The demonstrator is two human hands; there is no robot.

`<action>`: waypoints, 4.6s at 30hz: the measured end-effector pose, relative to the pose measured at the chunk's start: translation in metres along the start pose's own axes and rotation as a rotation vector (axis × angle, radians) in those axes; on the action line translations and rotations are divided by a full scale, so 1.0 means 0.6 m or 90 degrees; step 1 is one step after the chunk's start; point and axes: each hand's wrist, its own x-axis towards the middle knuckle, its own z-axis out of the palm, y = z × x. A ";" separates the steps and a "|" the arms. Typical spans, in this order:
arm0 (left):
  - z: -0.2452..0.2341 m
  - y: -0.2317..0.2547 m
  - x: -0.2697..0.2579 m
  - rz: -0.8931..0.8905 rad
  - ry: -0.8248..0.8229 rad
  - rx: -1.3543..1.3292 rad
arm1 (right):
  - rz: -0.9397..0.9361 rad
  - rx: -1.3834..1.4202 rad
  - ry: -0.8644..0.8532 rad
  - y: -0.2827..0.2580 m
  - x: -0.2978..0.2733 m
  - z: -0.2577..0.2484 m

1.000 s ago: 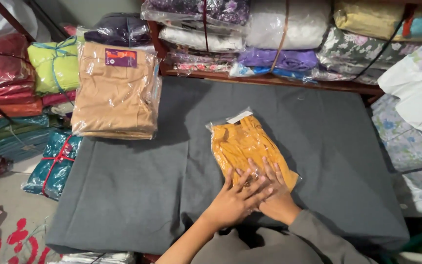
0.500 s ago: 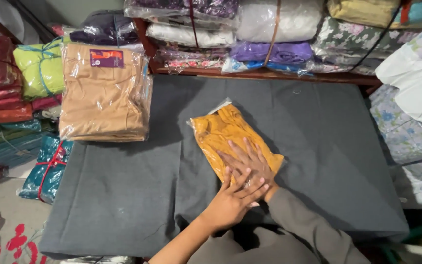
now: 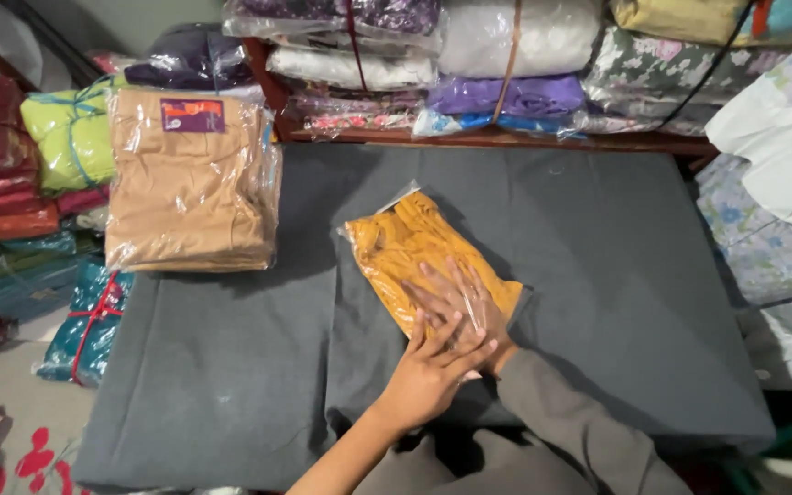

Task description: Folding yellow pants and placing them into clear plastic bags for packaging.

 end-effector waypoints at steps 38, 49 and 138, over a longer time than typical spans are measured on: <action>0.119 -0.044 0.177 -0.108 -0.149 0.325 | 0.050 0.055 -0.074 0.047 -0.004 0.049; 0.201 -0.038 0.172 -0.048 0.019 0.278 | 0.090 0.045 -0.139 0.059 -0.025 0.109; -0.015 -0.120 0.069 -0.315 -0.258 0.179 | 0.177 0.111 -0.595 0.126 -0.005 -0.172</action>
